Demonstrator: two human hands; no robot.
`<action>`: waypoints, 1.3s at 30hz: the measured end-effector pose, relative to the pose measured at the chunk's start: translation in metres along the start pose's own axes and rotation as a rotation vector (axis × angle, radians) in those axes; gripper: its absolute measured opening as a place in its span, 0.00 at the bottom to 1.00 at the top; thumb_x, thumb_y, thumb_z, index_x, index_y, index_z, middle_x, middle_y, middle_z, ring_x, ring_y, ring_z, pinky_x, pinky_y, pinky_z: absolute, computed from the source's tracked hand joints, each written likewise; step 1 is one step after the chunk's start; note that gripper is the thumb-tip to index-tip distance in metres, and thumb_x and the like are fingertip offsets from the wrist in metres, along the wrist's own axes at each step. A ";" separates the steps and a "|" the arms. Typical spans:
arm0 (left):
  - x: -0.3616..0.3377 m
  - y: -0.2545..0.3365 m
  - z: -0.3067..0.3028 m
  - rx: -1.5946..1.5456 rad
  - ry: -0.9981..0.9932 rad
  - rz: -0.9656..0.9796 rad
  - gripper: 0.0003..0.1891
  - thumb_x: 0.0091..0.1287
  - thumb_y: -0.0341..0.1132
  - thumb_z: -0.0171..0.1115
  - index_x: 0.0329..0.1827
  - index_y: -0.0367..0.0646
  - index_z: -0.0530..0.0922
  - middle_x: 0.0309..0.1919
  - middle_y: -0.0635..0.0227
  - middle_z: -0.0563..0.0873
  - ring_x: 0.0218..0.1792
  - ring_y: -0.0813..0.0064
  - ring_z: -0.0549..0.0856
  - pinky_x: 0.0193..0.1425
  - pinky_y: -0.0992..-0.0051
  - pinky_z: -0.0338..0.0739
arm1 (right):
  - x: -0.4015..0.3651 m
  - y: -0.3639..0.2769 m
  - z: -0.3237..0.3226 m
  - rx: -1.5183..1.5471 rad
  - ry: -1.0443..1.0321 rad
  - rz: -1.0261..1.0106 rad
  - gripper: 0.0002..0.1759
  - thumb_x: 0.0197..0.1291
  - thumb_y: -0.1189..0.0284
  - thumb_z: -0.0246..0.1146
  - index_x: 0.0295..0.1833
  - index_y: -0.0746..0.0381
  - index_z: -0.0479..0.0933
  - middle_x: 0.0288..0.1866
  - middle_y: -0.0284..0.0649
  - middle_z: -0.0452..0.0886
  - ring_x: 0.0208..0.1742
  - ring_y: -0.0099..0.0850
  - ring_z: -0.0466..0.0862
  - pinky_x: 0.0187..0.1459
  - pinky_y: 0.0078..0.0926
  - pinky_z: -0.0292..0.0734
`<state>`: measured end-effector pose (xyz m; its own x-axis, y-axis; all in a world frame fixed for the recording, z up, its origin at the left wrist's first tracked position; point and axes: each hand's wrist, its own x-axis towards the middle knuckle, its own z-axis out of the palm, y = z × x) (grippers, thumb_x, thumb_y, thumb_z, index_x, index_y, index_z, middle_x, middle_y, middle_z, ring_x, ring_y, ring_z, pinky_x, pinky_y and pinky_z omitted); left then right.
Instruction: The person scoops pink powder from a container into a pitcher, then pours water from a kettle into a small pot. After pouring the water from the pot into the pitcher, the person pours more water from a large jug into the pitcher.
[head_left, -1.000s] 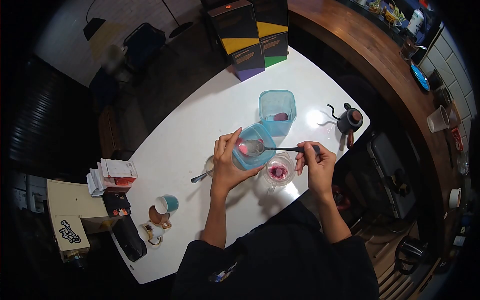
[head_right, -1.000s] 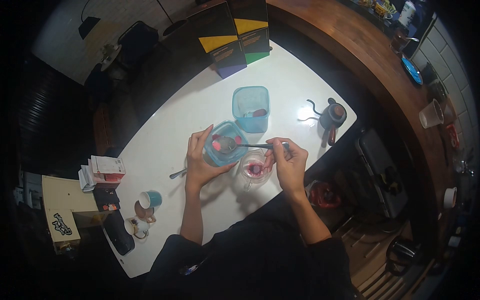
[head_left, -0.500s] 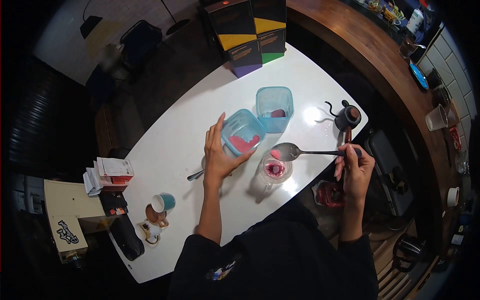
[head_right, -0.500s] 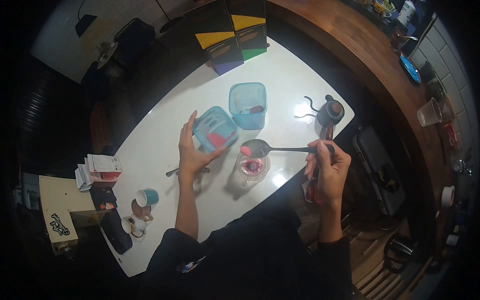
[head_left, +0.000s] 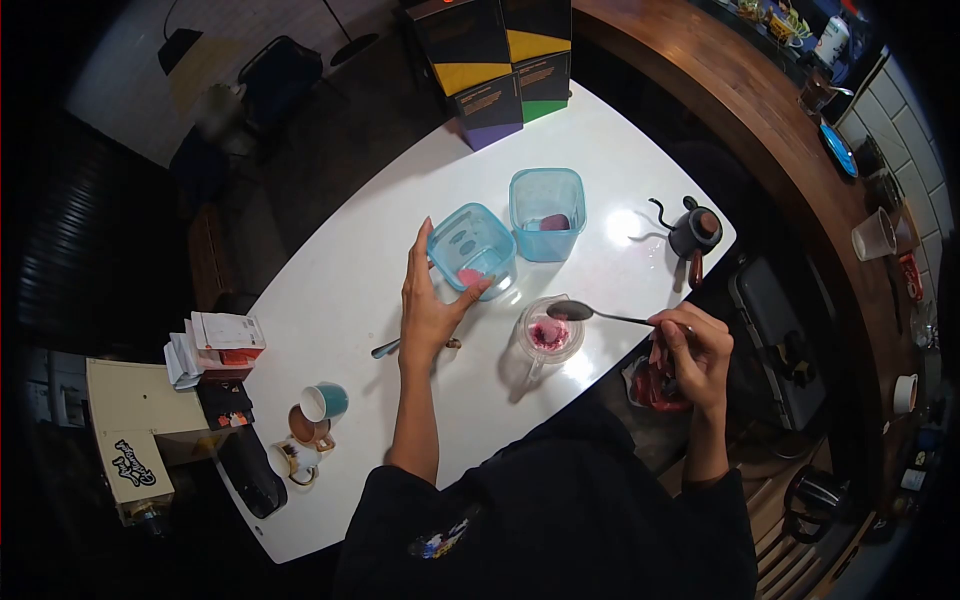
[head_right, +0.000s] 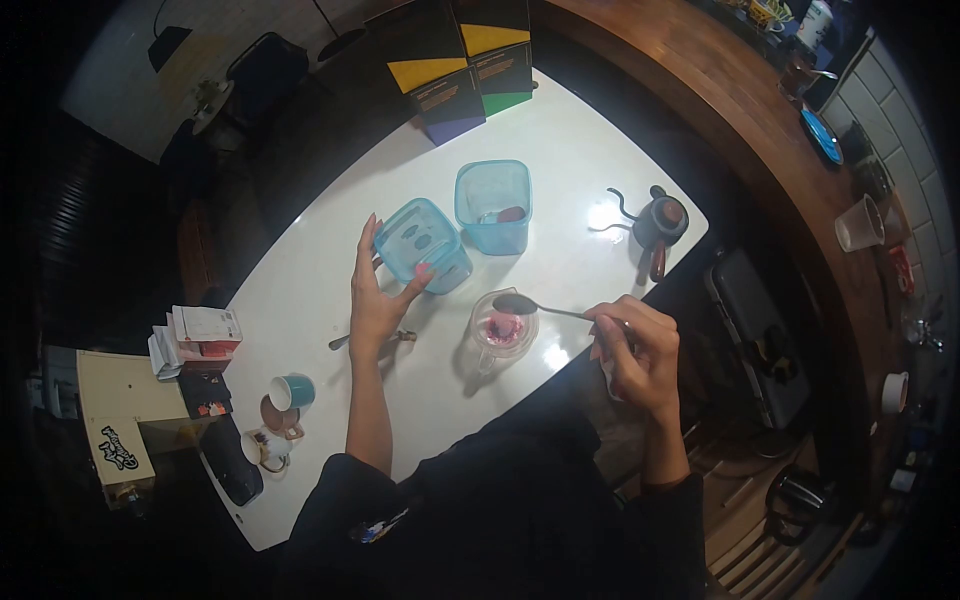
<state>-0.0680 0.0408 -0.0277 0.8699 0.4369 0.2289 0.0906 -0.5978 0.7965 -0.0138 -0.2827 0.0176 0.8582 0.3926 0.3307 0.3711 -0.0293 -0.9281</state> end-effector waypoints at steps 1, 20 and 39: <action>0.000 -0.002 0.000 -0.012 -0.008 0.011 0.58 0.48 0.50 0.82 0.80 0.46 0.55 0.72 0.49 0.67 0.68 0.51 0.74 0.71 0.55 0.70 | 0.000 -0.002 -0.001 -0.046 -0.025 -0.021 0.08 0.65 0.84 0.57 0.40 0.73 0.82 0.25 0.39 0.78 0.22 0.23 0.80 0.24 0.18 0.70; -0.005 -0.006 0.002 -0.275 -0.074 -0.049 0.54 0.52 0.38 0.81 0.79 0.44 0.54 0.76 0.53 0.60 0.76 0.53 0.63 0.76 0.50 0.65 | 0.019 0.026 0.003 0.415 0.400 0.017 0.14 0.75 0.71 0.53 0.48 0.72 0.78 0.28 0.42 0.79 0.17 0.23 0.76 0.19 0.17 0.68; -0.008 -0.008 0.010 -0.089 0.101 0.139 0.49 0.53 0.39 0.80 0.76 0.40 0.60 0.75 0.48 0.63 0.74 0.52 0.67 0.75 0.54 0.65 | 0.108 0.075 0.061 0.324 0.036 0.144 0.10 0.70 0.74 0.63 0.47 0.72 0.79 0.30 0.40 0.80 0.24 0.22 0.81 0.23 0.16 0.75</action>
<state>-0.0713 0.0357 -0.0418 0.8176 0.4219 0.3919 -0.0743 -0.5975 0.7984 0.0851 -0.1862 -0.0267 0.9078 0.3724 0.1929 0.1185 0.2133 -0.9698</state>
